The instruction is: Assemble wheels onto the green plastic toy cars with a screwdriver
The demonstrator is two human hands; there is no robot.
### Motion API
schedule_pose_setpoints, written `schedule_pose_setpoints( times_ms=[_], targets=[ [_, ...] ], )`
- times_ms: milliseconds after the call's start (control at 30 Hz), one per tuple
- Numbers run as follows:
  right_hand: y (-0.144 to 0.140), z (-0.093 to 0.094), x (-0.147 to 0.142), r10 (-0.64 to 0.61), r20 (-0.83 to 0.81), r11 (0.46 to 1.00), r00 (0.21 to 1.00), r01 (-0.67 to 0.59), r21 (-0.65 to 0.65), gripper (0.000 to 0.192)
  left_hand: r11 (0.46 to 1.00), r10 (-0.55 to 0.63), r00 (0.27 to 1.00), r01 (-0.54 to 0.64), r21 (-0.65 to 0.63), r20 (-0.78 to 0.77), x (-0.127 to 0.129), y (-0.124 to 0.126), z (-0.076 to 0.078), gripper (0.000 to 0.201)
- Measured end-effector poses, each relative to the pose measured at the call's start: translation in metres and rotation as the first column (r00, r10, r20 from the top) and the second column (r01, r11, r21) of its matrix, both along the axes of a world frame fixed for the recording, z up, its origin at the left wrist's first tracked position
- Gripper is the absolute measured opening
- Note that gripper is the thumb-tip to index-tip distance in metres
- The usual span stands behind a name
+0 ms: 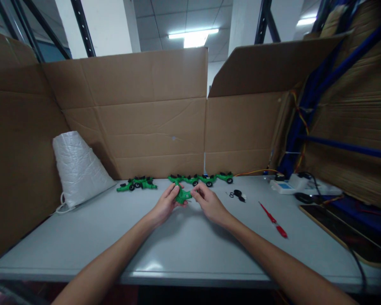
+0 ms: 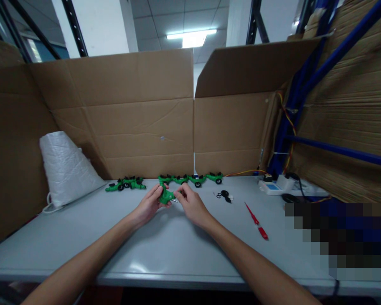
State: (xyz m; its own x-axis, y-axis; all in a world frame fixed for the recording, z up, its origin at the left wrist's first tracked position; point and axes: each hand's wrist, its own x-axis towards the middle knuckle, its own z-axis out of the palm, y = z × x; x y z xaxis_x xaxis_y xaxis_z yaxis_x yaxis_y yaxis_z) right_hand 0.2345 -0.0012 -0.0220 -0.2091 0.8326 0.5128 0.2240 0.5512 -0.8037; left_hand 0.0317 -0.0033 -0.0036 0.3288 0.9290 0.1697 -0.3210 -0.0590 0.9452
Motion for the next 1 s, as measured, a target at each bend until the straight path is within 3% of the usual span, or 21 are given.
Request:
schedule_pose_setpoints(
  times_ms=[533, 1000],
  targets=[
    [-0.004, 0.003, -0.002, -0.012, 0.068, 1.000, 0.998, 0.011, 0.003, 0.029, 0.985, 0.111, 0.983, -0.090, 0.149, -0.143, -0.002, 0.009, -0.008, 0.062],
    [-0.006, 0.006, -0.002, -0.011, 0.139, 0.999, 0.990, 0.006, 0.041, 0.023, 0.979, 0.158, 0.972, -0.131, 0.158, -0.174, -0.004, 0.012, -0.009, 0.062]
  ],
)
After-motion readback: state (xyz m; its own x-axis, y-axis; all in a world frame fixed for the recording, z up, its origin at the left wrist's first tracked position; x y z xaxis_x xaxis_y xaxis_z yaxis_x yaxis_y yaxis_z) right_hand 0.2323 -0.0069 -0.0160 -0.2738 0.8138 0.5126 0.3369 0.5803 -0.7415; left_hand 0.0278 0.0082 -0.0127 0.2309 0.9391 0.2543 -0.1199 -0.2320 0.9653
